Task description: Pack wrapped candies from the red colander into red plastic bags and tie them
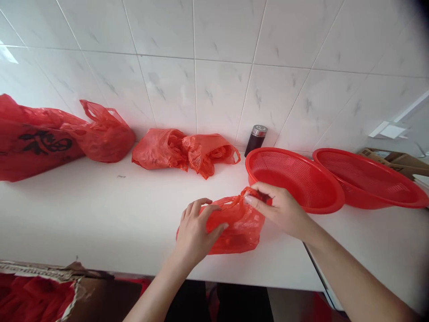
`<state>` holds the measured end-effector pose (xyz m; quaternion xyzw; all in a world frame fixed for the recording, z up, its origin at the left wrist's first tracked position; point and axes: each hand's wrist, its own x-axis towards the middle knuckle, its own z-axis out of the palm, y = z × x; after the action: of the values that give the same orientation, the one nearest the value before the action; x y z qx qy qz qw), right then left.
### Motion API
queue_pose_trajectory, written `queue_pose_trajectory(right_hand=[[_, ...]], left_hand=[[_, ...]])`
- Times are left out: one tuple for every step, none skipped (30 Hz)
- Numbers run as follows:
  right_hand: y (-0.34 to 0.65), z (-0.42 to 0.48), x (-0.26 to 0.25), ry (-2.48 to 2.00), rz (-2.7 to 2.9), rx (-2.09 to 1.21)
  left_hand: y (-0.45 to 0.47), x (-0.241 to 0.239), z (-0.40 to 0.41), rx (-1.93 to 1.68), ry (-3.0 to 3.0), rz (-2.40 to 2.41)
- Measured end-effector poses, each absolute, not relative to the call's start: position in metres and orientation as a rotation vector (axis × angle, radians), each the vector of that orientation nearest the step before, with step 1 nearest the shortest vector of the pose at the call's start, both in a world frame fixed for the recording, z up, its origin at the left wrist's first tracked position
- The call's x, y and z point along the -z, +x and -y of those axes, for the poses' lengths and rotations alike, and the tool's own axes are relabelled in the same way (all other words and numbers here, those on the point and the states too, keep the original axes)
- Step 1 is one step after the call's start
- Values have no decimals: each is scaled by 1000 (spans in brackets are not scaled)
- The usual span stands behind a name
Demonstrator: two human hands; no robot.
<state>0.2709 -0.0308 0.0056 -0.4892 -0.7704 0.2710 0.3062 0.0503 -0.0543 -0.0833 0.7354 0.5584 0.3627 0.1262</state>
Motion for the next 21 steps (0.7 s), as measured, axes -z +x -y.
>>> queue_pose_trajectory(right_hand=[[273,31,-13,-1290,2018,-698],[277,30,-19,-1288,2000,-676],[280,29,-25,-1288,1988,-655],[284,27,-31,-1288,1979,-636],[288,26,-36,-1287,1973,-619],[291,24,-42,-1282,1964,-601],[293,22,-47,-1271,1944,-579],[293,21,-52,-1251,1905,-553],[293,19,-57,-1219,1845,-524],[292,17,-61,-1189,1790,-497],[290,14,-66,-1171,1769,-482],[288,12,-70,-1170,1783,-483],[286,9,-74,-1178,1813,-497],[285,6,-79,-1177,1841,-518],[284,4,-84,-1167,1856,-540],[284,1,-90,-1148,1858,-554],[283,-1,-96,-1124,1848,-552],[282,-3,-102,-1106,1849,-539],[279,-4,-108,-1097,1876,-530],[275,-5,-114,-1092,1919,-528],[268,-5,-119,-1076,1956,-540]], left_hand=[[53,76,50,-1089,2117,-1600],[53,67,45,-1128,2059,-1568],[51,58,41,-1167,1963,-1522],[47,48,37,-1205,1832,-1460],[41,37,35,-1246,1681,-1383],[35,25,32,-1307,1526,-1294],[29,13,31,-1402,1394,-1191],[23,2,29,-1518,1297,-1079],[18,-10,28,-1650,1242,-964],[15,-21,28,-1773,1234,-860],[13,-30,27,-1871,1260,-777],[12,-39,26,-1922,1312,-728],[12,-46,25,-1933,1381,-706],[11,-51,25,-1917,1453,-707],[11,-56,23,-1878,1519,-724],[11,-59,22,-1808,1576,-754],[10,-63,19,-1713,1624,-788],[10,-66,16,-1594,1668,-827],[9,-69,13,-1465,1706,-870],[10,-72,9,-1332,1739,-919],[12,-75,4,-1208,1772,-963]])
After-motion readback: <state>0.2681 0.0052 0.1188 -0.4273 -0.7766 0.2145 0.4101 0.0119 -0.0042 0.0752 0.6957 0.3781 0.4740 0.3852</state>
